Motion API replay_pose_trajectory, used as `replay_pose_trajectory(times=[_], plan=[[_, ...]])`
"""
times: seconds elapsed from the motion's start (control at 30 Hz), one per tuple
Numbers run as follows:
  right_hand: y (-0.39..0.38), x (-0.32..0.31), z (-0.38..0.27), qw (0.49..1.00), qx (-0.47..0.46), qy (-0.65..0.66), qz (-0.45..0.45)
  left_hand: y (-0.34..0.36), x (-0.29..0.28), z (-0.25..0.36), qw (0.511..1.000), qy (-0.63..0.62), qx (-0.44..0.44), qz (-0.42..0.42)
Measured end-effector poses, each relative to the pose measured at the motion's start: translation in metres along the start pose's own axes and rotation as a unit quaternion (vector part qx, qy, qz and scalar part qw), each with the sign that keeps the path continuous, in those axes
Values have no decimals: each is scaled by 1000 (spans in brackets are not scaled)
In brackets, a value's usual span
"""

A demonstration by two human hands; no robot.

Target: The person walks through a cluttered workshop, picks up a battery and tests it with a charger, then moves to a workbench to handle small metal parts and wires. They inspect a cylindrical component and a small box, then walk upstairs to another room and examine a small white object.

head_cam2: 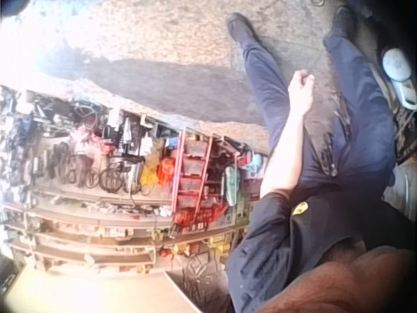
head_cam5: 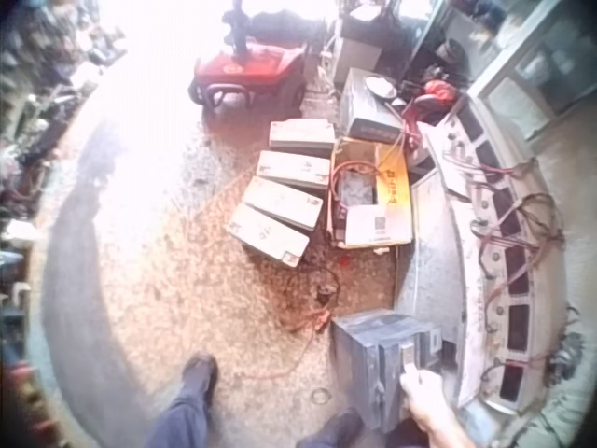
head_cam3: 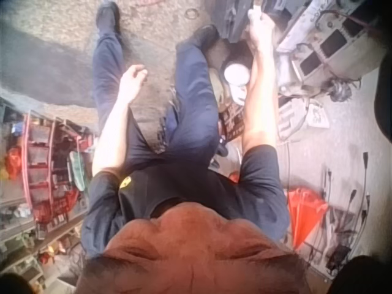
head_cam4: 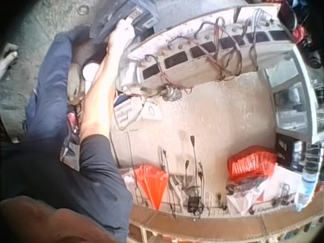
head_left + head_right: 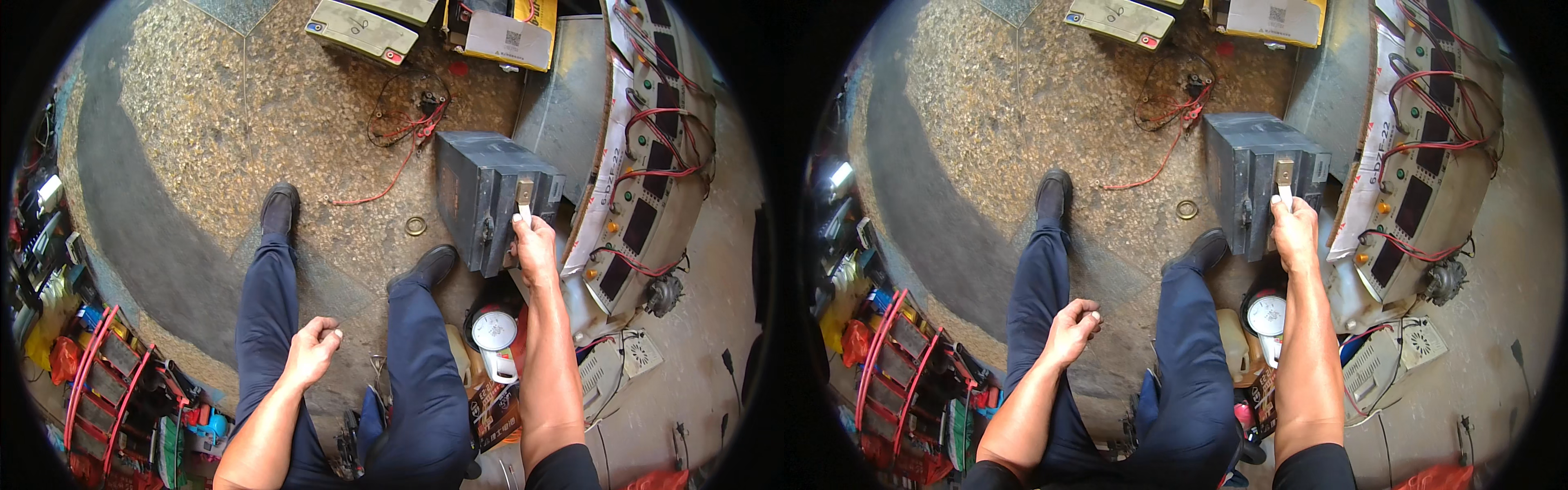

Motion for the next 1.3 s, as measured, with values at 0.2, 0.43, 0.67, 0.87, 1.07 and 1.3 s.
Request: replay_pose_trajectory(times=[0.2,0.43,0.67,0.87,1.07,1.3], plan=[[10,-5,3,999,24,43,17,2,1,2,1000,10,-2,-20],[0,-13,-1,998,18,31,46,7,-7,6,1000,-8,-12,-5],[-83,-37,6,975,-82,-164,124,1,-22,5,998,-52,-1,-23],[-197,-29,31,977,-45,-204,35,-43,-61,36,991,-122,54,0],[-330,-38,30,976,18,-218,13,-98,-160,88,986,-83,143,27],[-461,-18,26,982,88,-160,51,-147,-345,63,982,5,119,147]])
Point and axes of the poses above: each hand's wrist, its own y-axis towards the middle knuckle, its own x-axis out of the palm, z = x × y, the point moved 7 cm from there along y, towards the middle knuckle, and after that the axes turned 1 degree about y, right-handed, at the moved point
